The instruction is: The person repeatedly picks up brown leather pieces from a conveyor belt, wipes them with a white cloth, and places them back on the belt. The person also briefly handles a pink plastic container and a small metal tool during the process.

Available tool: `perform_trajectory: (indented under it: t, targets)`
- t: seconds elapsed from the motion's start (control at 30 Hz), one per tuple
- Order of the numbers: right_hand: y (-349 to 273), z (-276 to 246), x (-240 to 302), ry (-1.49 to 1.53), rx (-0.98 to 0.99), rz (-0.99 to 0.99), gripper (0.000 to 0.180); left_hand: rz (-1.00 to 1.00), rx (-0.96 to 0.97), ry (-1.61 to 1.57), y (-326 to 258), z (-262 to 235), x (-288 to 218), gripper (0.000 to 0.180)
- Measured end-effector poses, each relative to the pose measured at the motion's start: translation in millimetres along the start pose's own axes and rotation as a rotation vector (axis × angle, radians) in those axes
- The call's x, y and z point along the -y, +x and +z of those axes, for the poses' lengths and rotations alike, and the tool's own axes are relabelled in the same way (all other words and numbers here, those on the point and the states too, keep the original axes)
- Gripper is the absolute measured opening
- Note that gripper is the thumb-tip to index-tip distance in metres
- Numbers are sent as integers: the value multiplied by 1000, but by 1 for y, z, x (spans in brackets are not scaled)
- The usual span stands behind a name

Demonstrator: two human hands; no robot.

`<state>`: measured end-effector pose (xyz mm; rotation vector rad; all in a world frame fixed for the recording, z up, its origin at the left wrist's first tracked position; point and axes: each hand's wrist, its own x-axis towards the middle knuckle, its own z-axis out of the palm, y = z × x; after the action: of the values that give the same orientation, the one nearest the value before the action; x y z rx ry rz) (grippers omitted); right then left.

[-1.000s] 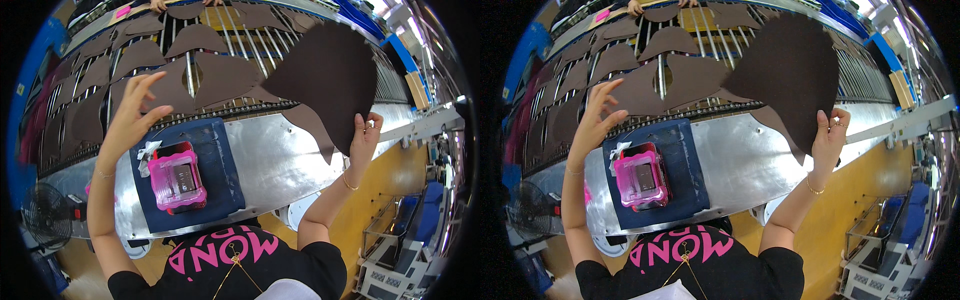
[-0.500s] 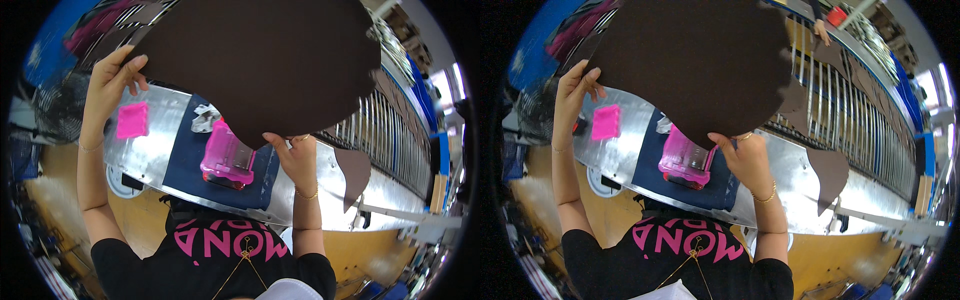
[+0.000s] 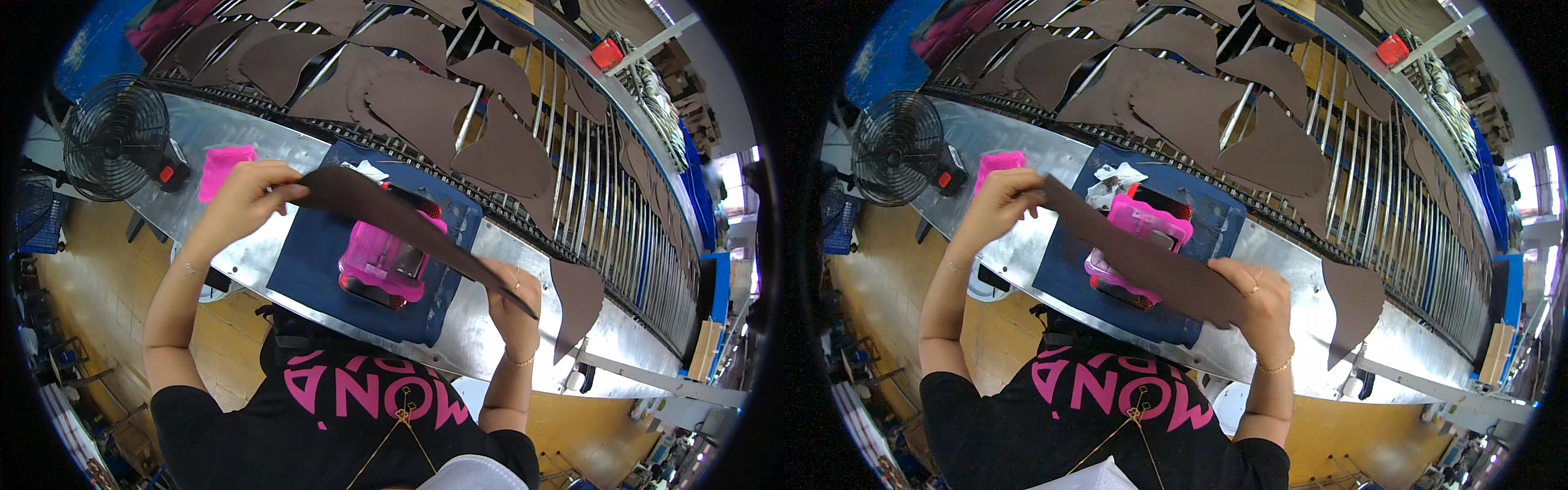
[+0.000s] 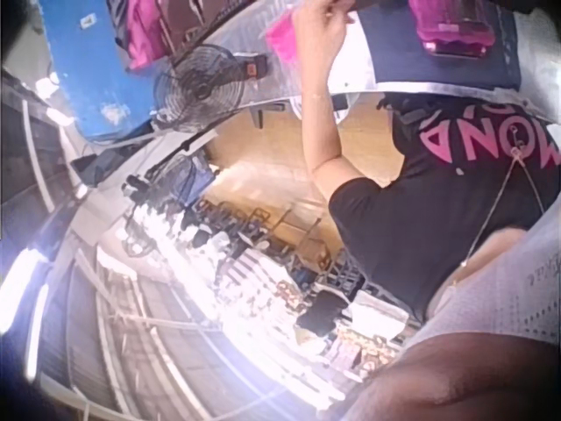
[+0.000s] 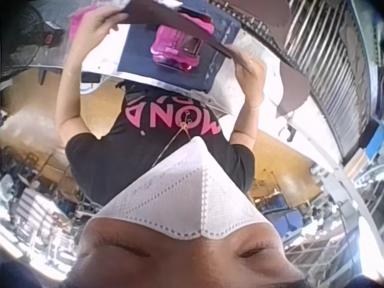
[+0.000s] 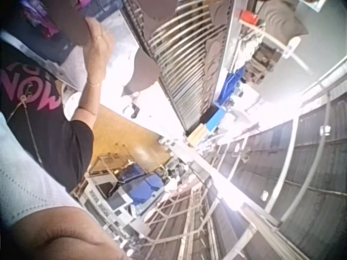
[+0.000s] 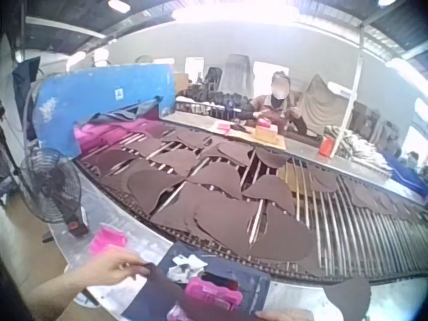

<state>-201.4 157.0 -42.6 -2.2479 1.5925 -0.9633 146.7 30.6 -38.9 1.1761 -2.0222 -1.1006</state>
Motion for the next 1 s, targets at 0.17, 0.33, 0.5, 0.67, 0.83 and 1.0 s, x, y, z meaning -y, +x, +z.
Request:
perform_trajectory:
  t: [0.17, 0.33, 0.5, 0.67, 0.83, 1.0]
  targets:
    - [-74, -22, -19, 121, 33, 469, 24, 430, 127, 251, 29, 43, -24, 9]
    - [-154, -83, -22, 61, -19, 646, 21, 663, 317, 272, 57, 98, -62, 8]
    - [-210, -152, -29, 185, -335, 875, 44, 955, 243, 209, 120, 132, -121, 4]
    - [-109, -167, -6, -259, -452, 615, 67, 1392, -76, 473, 187, 146, -223, 3]
    - [-27, -103, -82, -372, -225, 629, 25, 1503, -223, 854, 216, 166, -250, 10]
    - [22, -35, -170, 527, -355, 719, 19, 1351, -276, 775, 244, 163, -235, 29]
